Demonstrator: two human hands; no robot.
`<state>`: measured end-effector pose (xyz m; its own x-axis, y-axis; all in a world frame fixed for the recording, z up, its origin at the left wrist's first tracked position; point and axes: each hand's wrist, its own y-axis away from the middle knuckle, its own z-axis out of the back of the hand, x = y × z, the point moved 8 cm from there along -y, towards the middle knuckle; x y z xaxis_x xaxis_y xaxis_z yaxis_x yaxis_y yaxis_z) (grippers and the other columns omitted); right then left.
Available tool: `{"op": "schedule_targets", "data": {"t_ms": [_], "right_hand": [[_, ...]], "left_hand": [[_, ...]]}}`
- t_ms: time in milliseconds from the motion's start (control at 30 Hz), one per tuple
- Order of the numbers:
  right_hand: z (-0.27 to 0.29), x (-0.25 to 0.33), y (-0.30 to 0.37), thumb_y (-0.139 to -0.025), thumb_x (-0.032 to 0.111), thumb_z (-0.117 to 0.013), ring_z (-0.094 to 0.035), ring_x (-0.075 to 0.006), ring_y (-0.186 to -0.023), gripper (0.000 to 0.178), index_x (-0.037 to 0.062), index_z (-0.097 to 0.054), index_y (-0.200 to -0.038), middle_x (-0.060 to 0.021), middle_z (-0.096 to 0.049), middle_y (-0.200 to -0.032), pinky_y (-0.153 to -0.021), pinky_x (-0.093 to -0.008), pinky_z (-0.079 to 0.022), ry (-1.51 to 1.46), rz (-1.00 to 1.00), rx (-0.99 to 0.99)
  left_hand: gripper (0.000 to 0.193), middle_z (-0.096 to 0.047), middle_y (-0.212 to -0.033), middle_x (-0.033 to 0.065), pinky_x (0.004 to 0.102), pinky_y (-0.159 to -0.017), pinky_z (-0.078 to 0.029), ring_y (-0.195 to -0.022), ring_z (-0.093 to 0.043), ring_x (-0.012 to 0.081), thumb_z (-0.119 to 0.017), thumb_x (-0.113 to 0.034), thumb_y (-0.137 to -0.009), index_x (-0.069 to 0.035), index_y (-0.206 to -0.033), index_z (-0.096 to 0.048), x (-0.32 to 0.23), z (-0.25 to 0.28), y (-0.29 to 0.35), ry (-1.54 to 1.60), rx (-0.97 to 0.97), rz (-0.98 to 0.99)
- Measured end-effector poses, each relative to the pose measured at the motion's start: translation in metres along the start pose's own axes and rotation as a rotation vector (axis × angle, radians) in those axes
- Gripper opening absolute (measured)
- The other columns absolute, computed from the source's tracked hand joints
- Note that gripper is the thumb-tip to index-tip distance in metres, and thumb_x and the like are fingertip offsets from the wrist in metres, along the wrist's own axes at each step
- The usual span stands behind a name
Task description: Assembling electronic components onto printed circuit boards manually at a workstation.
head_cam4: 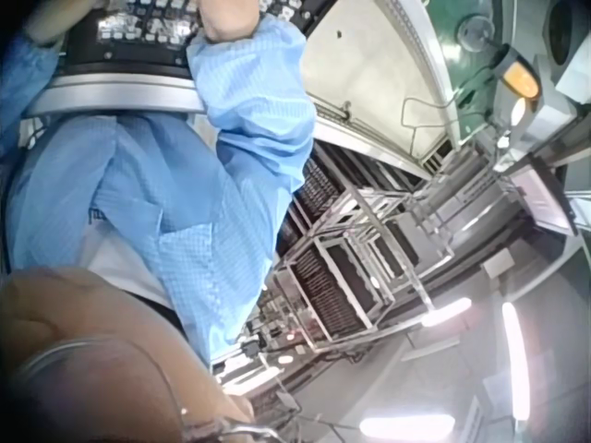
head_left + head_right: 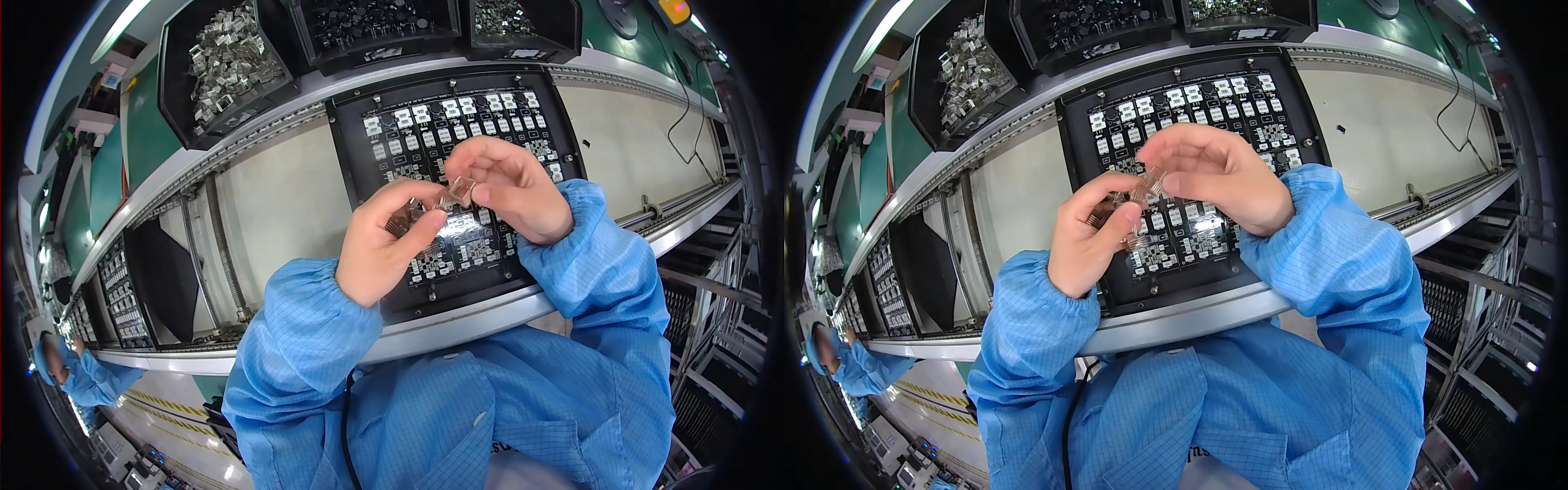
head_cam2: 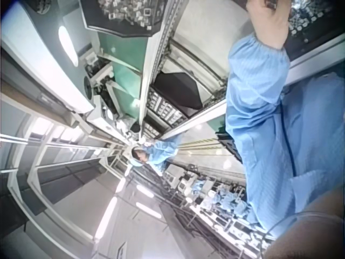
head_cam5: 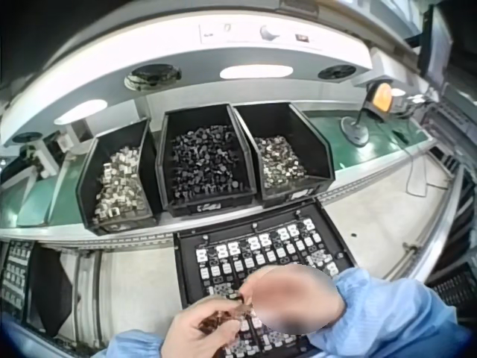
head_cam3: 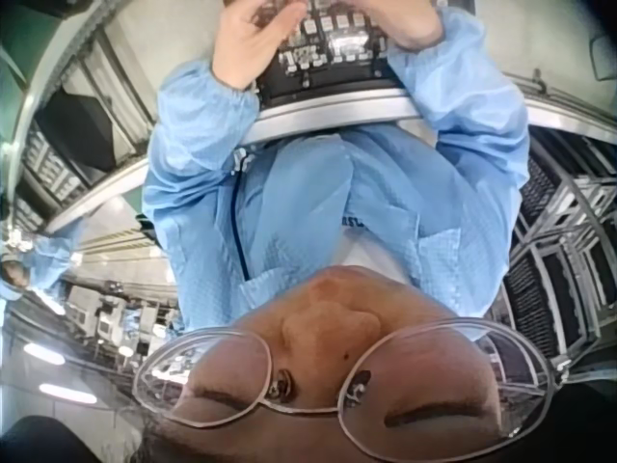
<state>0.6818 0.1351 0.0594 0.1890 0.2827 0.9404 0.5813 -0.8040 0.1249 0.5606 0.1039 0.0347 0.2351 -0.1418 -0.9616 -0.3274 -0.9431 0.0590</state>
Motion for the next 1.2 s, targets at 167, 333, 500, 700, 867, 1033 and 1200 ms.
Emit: {"op": "schedule_targets", "data": {"t_ms": [167, 333, 500, 700, 867, 1033, 1200], "right_hand": [[-0.007, 0.01, 0.0, -0.085, 0.002, -0.053, -0.055, -0.0161, -0.096, 0.028, -0.0026, -0.055, -0.113, -0.008, -0.057, -0.103, -0.085, -0.0292, -0.044, 0.067, 0.091, 0.153], [-0.012, 0.019, 0.005, -0.085, -0.008, -0.048, -0.057, -0.0164, -0.099, 0.03, -0.0029, -0.055, -0.114, -0.0078, -0.059, -0.106, -0.088, -0.0295, -0.044, 0.088, 0.178, 0.284], [-0.005, 0.021, 0.008, -0.083, 0.001, -0.059, -0.053, -0.0159, -0.091, 0.025, -0.0046, -0.056, -0.108, -0.0098, -0.053, -0.1, -0.082, -0.0294, -0.045, 0.135, 0.079, 0.174], [-0.012, 0.031, 0.011, -0.079, -0.006, -0.058, -0.054, -0.0177, -0.09, 0.029, -0.0054, -0.056, -0.108, -0.0118, -0.054, -0.102, -0.08, -0.0297, -0.046, 0.372, 0.227, 0.242], [-0.01, 0.031, 0.014, -0.079, -0.007, -0.058, -0.055, -0.0188, -0.091, 0.028, -0.0046, -0.056, -0.107, -0.0131, -0.055, -0.102, -0.082, -0.0308, -0.046, 0.298, 0.209, 0.196], [0.003, 0.028, 0.013, -0.078, -0.006, -0.059, -0.057, -0.018, -0.086, 0.024, -0.0015, -0.055, -0.102, -0.0121, -0.055, -0.101, -0.078, -0.0312, -0.048, 0.063, 0.081, 0.087], [0.01, 0.029, 0.013, -0.085, -0.001, -0.054, -0.058, -0.0166, -0.083, 0.02, -0.003, -0.057, -0.105, -0.0133, -0.059, -0.098, -0.074, -0.0287, -0.048, 0.041, 0.106, 0.072]], "left_hand": [[0.019, -0.057, -0.088, 0.0007, 0.0179, -0.051, -0.041, -0.069, -0.053, 0.0055, -0.058, -0.012, -0.09, -0.005, -0.108, -0.058, 0.01, -0.005, 0.003, 0.246, 0.06, 0.149], [0.021, -0.058, -0.088, 0.0009, 0.0165, -0.047, -0.038, -0.069, -0.053, 0.0051, -0.055, -0.02, -0.092, -0.007, -0.108, -0.058, 0.016, -0.015, 0.005, 0.49, 0.149, 0.215], [0.021, -0.058, -0.085, -0.0007, 0.016, -0.048, -0.036, -0.066, -0.052, 0.0044, -0.055, -0.019, -0.092, -0.006, -0.108, -0.058, 0.013, -0.014, 0.004, 0.382, 0.108, 0.21], [0.021, -0.058, -0.086, -0.0018, 0.0168, -0.05, -0.037, -0.066, -0.05, 0.0023, -0.059, -0.018, -0.09, -0.006, -0.107, -0.058, 0.008, -0.011, 0.004, 0.268, 0.035, 0.129], [0.021, -0.057, -0.086, -0.0015, 0.017, -0.05, -0.039, -0.065, -0.05, 0.0025, -0.061, -0.018, -0.09, -0.006, -0.107, -0.058, 0.003, -0.002, 0.003, 0.262, -0.113, 0.099], [0.026, -0.053, -0.084, 0.0, 0.019, -0.044, -0.033, -0.059, -0.048, 0.0059, -0.053, -0.025, -0.094, -0.003, -0.108, -0.055, -0.012, 0.055, 0.004, 0.287, -0.528, -0.094], [0.03, -0.05, -0.083, -0.0001, 0.0204, -0.045, -0.033, -0.06, -0.044, 0.006, -0.05, -0.029, -0.095, -0.005, -0.112, -0.053, 0.036, 0.095, 0.017, 0.453, -0.707, 0.054]]}}
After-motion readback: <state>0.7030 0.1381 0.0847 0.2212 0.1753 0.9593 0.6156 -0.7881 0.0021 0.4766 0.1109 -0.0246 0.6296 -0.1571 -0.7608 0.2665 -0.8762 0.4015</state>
